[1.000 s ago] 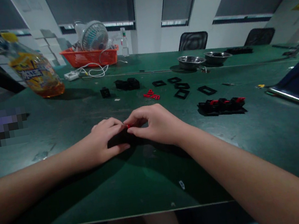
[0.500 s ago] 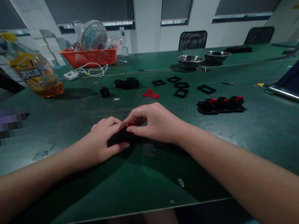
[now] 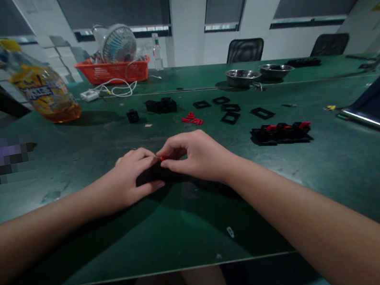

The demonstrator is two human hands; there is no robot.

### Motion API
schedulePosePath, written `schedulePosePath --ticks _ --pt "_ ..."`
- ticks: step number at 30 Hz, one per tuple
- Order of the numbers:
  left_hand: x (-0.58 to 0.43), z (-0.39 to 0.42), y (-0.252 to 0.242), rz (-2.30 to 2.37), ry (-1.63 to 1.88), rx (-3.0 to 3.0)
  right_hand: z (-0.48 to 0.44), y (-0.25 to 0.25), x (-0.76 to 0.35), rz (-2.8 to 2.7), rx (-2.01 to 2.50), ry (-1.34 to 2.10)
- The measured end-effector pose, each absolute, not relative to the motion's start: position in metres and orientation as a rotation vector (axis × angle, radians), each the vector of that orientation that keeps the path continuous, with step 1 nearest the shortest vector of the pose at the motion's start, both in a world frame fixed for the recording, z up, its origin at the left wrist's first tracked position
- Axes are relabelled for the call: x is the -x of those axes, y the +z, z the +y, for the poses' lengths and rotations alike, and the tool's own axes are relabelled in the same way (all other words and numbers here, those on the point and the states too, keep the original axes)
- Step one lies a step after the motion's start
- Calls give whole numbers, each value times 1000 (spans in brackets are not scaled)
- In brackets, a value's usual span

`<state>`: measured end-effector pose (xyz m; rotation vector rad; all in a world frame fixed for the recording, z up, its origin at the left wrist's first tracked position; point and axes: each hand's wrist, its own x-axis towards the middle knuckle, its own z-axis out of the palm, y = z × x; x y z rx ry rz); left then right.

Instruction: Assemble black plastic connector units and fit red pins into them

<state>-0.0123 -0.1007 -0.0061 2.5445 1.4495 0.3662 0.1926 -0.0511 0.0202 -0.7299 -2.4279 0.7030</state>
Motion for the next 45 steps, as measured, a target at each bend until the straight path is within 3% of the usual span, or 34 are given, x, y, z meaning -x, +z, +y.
schedulePosePath --ticks 45 --pt "11 -102 -3 1459 345 -2522 -51 20 -193 -2455 706 686"
